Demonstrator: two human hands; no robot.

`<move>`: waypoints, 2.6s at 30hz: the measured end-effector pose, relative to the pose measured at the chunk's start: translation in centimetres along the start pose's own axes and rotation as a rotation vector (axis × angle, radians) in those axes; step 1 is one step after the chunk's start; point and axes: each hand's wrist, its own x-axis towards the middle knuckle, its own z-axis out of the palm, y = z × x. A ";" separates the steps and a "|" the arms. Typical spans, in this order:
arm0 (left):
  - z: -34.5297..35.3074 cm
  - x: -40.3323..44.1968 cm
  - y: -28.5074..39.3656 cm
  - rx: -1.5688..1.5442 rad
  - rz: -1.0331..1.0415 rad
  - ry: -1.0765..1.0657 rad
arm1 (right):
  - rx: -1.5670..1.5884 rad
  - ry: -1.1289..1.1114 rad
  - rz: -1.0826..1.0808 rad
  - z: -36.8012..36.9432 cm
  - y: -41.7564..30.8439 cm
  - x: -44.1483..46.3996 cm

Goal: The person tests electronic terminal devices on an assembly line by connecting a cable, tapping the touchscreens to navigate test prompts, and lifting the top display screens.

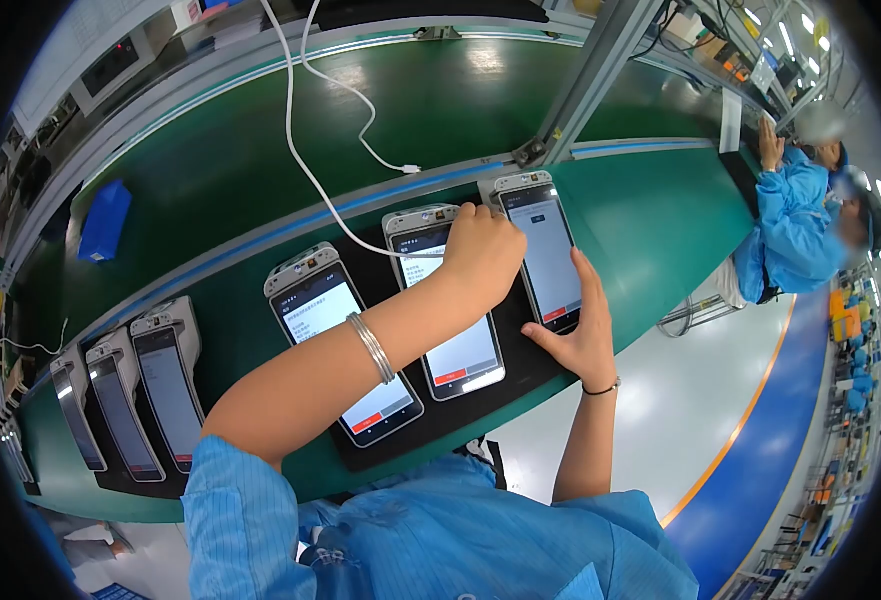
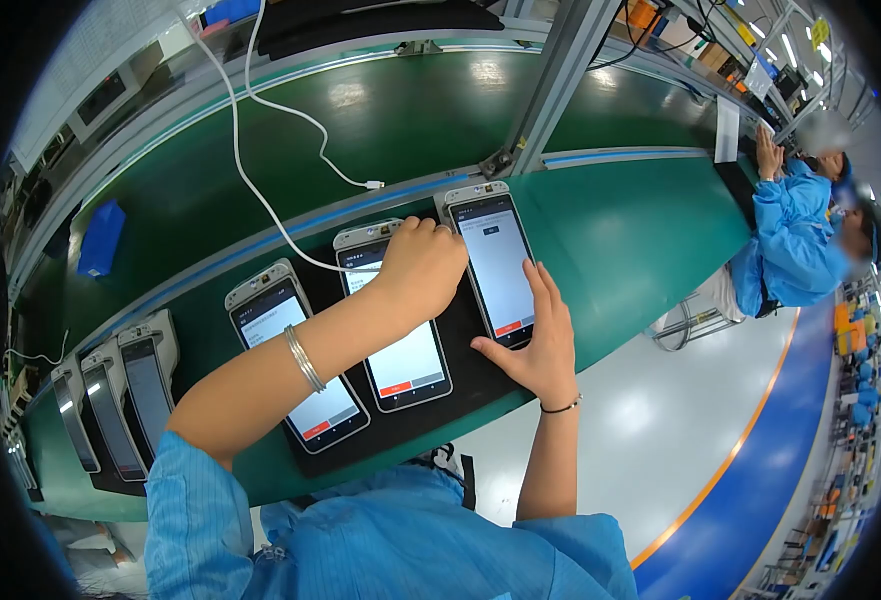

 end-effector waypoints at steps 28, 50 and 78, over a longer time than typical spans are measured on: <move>-7.7 -4.4 -4.8 -0.365 -0.147 0.301 | -0.228 0.002 -0.045 0.6 -2.7 4.2; -5.7 -10.7 -5.6 -0.890 -0.388 0.181 | 1.208 -0.117 0.590 4.6 -7.4 2.2; -4.9 -9.7 -3.5 -0.955 -0.439 0.142 | 1.139 -0.153 0.496 3.9 -8.2 2.0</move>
